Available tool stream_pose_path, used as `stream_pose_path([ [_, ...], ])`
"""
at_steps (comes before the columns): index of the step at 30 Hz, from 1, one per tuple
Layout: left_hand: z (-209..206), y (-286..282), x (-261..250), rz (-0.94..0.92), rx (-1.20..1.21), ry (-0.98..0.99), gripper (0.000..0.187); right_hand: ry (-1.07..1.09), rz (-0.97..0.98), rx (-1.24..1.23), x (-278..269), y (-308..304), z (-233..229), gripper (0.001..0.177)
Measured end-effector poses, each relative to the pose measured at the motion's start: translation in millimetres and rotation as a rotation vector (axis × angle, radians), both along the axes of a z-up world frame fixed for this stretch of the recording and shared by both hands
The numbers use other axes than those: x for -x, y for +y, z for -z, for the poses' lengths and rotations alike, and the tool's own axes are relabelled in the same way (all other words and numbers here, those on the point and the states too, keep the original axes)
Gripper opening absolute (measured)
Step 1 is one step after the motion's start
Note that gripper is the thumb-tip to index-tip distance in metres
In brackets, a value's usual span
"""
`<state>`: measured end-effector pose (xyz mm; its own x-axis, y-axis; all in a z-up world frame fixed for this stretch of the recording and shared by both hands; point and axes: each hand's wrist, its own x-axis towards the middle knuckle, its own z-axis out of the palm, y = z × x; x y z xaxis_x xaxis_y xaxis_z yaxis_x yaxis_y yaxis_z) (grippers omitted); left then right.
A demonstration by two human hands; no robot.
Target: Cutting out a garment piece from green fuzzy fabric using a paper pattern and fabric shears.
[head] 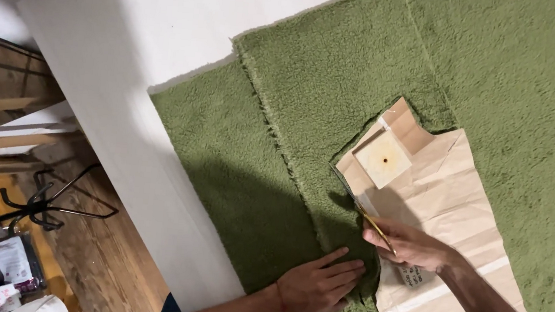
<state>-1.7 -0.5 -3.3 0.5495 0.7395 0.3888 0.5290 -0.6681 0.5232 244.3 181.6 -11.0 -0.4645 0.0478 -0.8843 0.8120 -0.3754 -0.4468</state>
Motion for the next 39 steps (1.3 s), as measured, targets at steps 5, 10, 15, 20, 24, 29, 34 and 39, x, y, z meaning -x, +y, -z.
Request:
stream_pose_path([
  [5, 1, -2, -1, 0.000, 0.002, 0.003, 0.043, 0.043, -0.016, -0.009, 1, 5, 8, 0.061],
  [10, 1, -1, -1, -0.003, 0.010, -0.002, 0.043, 0.032, -0.004, -0.022, 22, 15, -13, 0.057],
  [15, 0, -2, -1, 0.002, 0.019, 0.008, 0.041, -0.039, -0.051, -0.050, 11, 20, 1, 0.051],
  [20, 2, -1, -1, 0.014, 0.011, 0.015, 0.044, 0.003, -0.027, -0.020, 35, 25, -19, 0.061],
  [24, 3, -1, -2, 0.013, 0.020, 0.005, 0.044, -0.116, -0.005, -0.017, 46, 26, -25, 0.051],
  [29, 2, -3, -2, 0.005, 0.018, 0.000, 0.043, 0.064, -0.057, -0.040, 23, 27, 10, 0.057],
  [34, 0, -2, 0, 0.012, 0.027, -0.005, 0.041, -0.016, -0.016, -0.006, 38, 29, -5, 0.057],
  [39, -1, -3, -1, 0.001, 0.023, -0.023, 0.050, -0.087, -0.015, -0.072, 53, 24, -26, 0.070],
])
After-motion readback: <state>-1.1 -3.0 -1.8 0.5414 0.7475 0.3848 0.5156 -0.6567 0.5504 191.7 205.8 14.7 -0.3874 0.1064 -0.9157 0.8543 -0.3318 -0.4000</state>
